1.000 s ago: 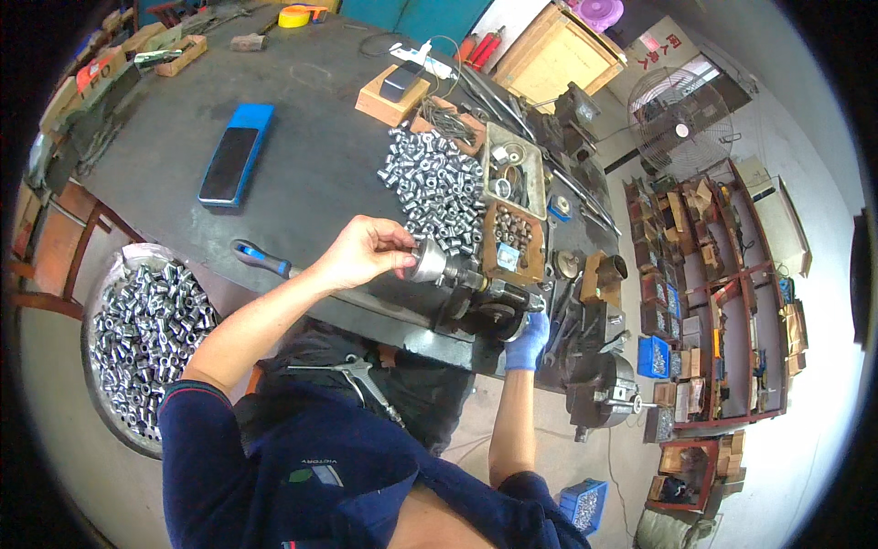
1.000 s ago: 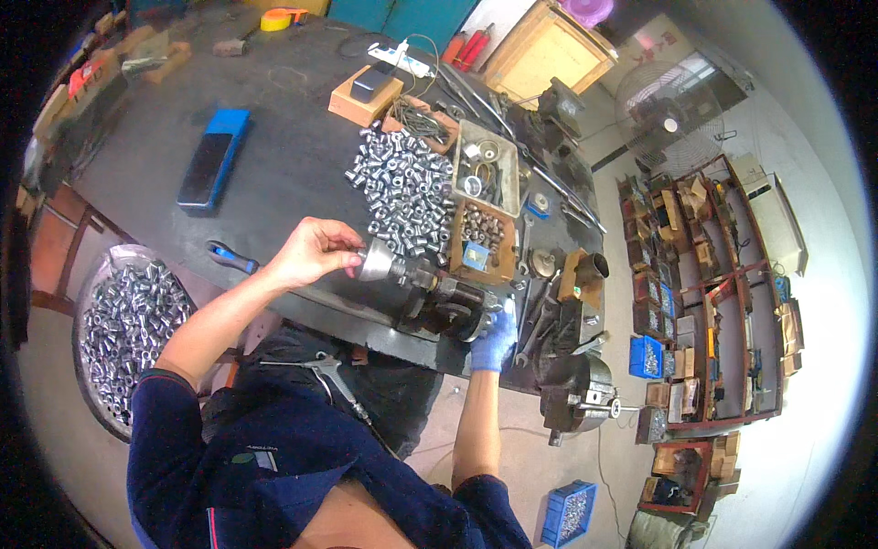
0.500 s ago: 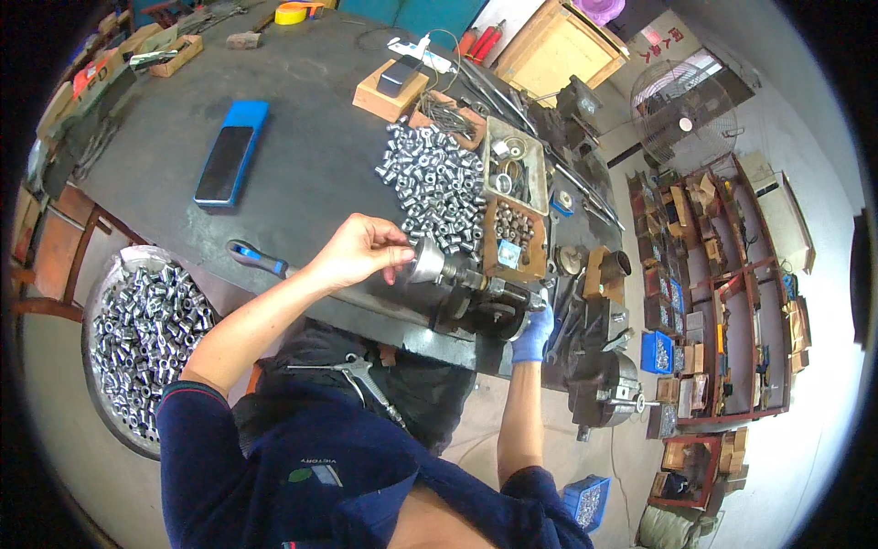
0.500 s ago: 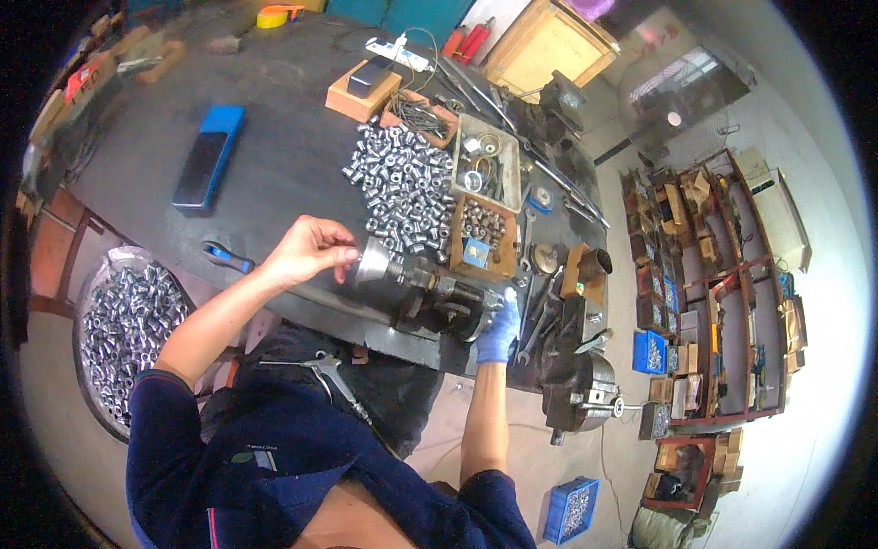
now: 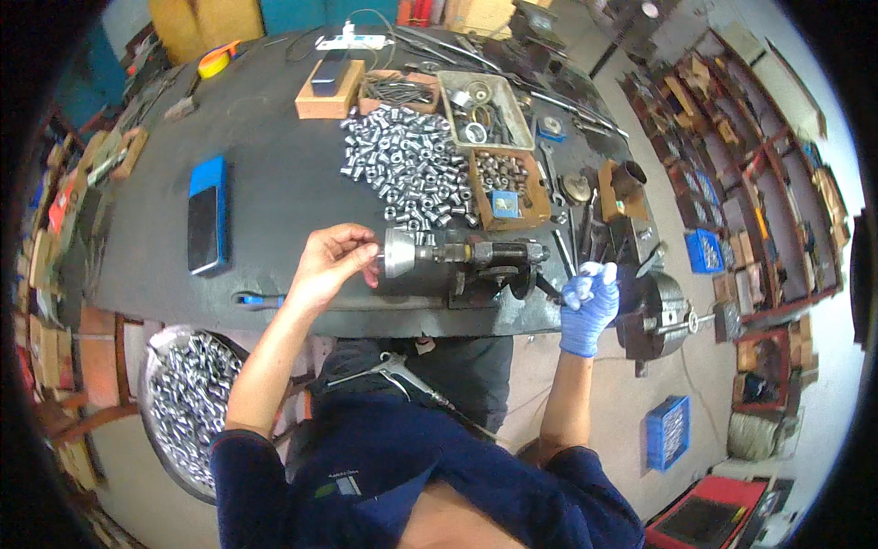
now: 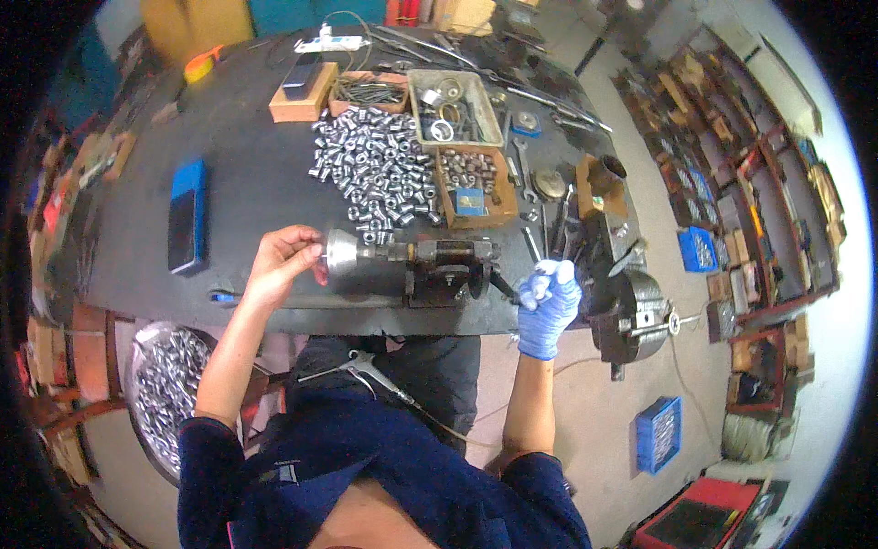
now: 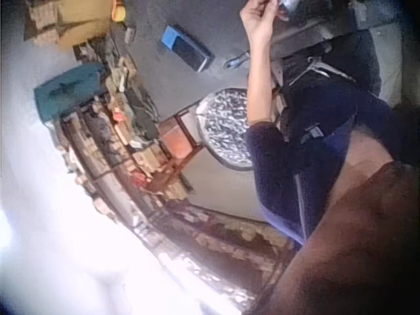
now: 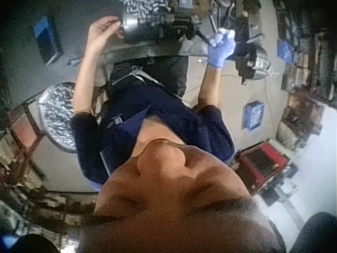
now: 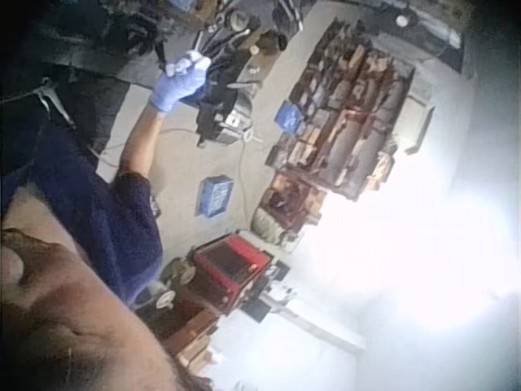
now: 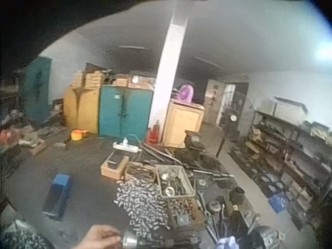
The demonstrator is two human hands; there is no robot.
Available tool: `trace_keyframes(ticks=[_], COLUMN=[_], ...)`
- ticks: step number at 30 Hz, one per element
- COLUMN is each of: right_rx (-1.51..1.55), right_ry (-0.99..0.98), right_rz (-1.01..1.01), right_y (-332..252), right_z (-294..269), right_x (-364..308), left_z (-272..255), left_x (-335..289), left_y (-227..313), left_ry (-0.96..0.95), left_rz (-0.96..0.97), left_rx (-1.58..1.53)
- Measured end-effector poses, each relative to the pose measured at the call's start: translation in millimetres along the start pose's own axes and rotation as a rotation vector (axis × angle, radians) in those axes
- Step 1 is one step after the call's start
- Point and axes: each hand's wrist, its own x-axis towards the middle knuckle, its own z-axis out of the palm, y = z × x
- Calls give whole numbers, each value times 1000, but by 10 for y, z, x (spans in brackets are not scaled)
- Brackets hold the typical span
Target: The person secures metal fasteners onto a component using a handheld pneumatic tool. They pick up small pieces from a pile, place them individually into position on a central part held in a fixture, and tighten them with the tool.
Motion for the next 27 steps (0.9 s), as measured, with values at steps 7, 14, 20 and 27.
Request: trace_keyframes(ticks=[7,14,20,27], right_rx=[-440,-211,29,-69], right_ry=[421,188,-37,231], right_rz=[179,-66,-218,55], right_y=[552,349,-15,322], right_z=[-133,220,278,-433], right_x=[380,919,196,-147], left_z=[16,-723,-1373,-1252], left_x=[22,-820,-2130,-1527], left_y=[57,139,253,331], left_ry=[29,227,517,443], left_rz=[-29,-77,-319,-113], left_rx=[84,531,1478,1419])
